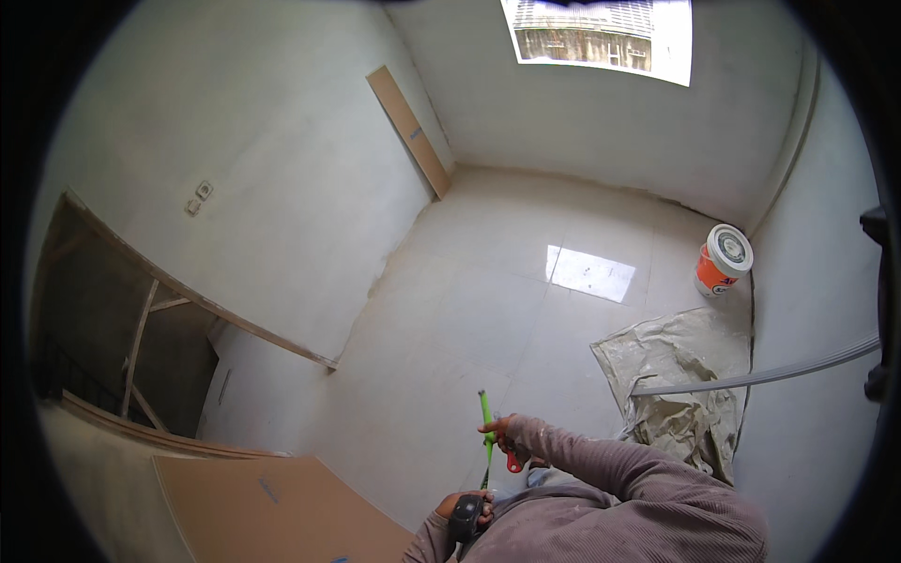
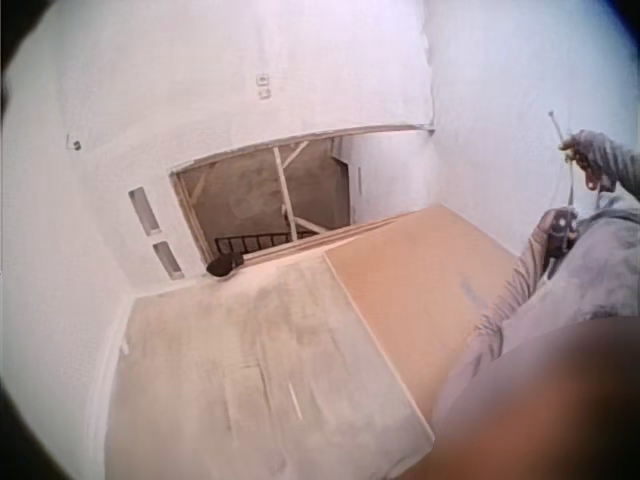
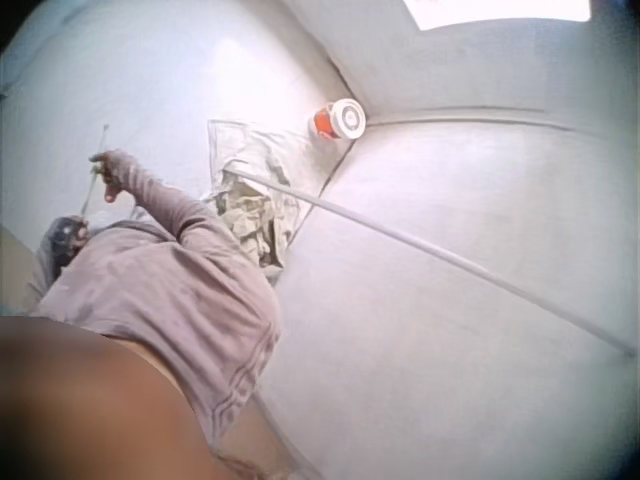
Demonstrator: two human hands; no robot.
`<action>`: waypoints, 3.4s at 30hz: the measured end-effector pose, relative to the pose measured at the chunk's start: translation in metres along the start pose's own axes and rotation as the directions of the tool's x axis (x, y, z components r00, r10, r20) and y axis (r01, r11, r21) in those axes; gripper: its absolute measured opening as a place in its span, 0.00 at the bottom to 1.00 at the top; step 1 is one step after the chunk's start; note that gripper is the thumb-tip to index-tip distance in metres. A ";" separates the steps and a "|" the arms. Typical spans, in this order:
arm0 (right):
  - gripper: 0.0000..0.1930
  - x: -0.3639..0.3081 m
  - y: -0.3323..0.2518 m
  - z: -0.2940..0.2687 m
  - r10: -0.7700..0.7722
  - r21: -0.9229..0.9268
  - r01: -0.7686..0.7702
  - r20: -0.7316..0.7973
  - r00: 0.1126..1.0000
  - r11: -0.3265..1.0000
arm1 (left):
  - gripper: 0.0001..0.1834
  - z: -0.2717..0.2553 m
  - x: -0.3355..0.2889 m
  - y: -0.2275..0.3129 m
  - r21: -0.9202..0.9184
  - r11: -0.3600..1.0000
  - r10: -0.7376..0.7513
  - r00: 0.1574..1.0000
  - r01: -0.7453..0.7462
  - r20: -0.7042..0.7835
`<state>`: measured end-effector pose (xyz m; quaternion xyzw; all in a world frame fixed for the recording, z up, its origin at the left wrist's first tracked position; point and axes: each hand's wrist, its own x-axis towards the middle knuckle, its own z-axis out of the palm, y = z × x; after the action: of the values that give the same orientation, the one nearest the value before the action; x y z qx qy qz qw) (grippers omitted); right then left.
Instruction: The person measures a large drywall panel with a tape measure and marks it. They then use a metal straightedge and a utility knife to score and cut the panel along the marked line, eventually separating a section of the drywall.
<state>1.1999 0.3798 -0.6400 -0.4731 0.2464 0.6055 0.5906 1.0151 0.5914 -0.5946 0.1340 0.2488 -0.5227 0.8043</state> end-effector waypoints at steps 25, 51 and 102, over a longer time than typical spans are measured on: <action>0.19 -0.082 -0.373 -0.310 -0.463 0.440 0.751 -0.598 0.654 0.491 | 0.17 0.304 0.434 0.572 0.527 0.721 -0.435 0.886 0.450 -0.160; 0.38 -0.360 -0.359 -0.651 -0.401 -0.276 0.901 -0.907 -0.129 0.334 | 0.13 0.692 0.933 0.420 0.866 -0.092 -0.136 0.867 -0.492 0.479; 0.36 -0.065 -0.435 -0.675 0.810 0.636 0.692 -0.172 0.560 -0.343 | 0.60 0.446 1.281 0.000 0.648 -0.434 -0.885 0.162 -0.626 -0.436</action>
<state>1.7934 -0.1517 -0.7614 0.0624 0.8907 -0.1609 0.4206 1.5537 -0.6128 -0.9122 0.2555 -0.7034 -0.6610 -0.0547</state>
